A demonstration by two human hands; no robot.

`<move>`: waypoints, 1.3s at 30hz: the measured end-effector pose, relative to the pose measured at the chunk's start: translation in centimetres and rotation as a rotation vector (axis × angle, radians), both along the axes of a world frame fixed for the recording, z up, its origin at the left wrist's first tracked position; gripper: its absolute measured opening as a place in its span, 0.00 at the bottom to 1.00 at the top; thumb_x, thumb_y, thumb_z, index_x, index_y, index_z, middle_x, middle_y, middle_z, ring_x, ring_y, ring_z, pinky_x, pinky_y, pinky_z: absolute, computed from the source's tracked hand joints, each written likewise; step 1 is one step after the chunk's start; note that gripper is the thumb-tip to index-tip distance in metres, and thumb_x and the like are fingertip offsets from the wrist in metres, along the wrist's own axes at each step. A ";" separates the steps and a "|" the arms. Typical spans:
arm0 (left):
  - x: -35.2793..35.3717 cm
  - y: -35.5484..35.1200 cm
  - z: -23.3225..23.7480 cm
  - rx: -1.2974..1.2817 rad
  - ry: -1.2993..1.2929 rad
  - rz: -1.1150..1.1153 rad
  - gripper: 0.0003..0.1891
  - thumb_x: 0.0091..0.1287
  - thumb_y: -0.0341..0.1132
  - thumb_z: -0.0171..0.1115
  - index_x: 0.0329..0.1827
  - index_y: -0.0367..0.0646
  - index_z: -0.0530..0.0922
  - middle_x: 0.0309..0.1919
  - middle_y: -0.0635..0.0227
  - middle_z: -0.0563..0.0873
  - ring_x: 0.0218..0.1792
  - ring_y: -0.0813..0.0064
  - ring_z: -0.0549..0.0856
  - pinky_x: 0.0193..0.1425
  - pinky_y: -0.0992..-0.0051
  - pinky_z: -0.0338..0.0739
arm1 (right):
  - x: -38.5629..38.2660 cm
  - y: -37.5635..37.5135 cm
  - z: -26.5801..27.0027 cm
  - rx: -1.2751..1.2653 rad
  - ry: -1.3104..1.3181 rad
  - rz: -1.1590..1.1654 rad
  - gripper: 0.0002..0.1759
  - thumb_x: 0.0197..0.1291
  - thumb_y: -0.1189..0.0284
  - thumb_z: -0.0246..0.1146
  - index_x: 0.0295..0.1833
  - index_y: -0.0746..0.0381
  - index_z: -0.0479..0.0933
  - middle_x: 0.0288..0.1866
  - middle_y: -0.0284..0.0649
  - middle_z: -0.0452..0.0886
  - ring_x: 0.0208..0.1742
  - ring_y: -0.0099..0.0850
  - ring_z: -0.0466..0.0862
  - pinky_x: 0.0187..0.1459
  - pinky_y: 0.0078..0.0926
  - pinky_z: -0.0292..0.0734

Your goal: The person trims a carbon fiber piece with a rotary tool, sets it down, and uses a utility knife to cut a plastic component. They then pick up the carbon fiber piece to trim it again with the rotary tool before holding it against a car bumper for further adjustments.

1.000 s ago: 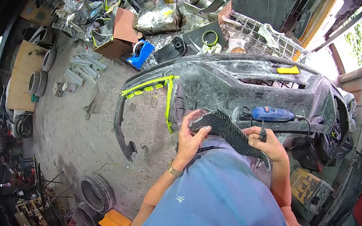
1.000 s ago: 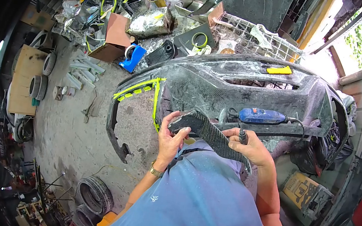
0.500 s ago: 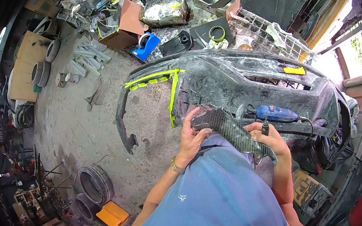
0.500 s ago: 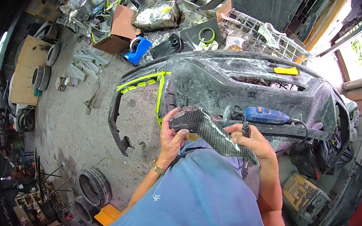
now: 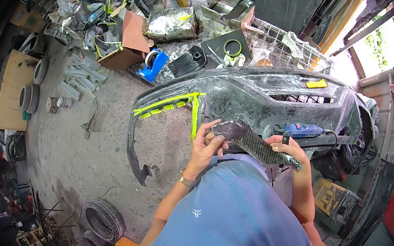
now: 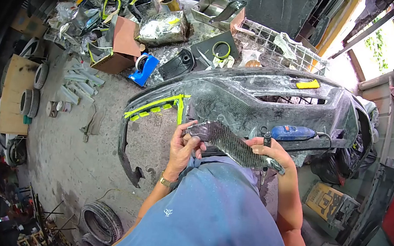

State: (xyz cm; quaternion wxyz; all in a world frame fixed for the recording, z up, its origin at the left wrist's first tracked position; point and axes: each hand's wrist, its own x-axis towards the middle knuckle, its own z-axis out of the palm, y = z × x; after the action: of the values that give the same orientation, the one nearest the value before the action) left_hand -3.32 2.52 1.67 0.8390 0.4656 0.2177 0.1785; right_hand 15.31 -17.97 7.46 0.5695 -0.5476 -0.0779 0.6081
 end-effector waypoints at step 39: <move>1.6 7.3 -0.1 -0.349 0.327 -0.369 0.12 0.73 0.39 0.54 0.43 0.38 0.78 0.32 0.67 0.84 0.28 0.80 0.80 0.34 0.81 0.74 | 4.9 2.7 -1.1 -0.029 -0.537 -0.292 0.25 0.67 0.56 0.58 0.60 0.65 0.71 0.30 0.26 0.69 0.26 0.15 0.66 0.25 0.12 0.59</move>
State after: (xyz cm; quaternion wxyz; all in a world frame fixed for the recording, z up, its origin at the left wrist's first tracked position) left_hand -1.69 9.77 1.57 0.8786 0.3684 0.2890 -0.0943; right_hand 20.18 -15.25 6.34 0.6019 -0.7023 -0.1375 0.3543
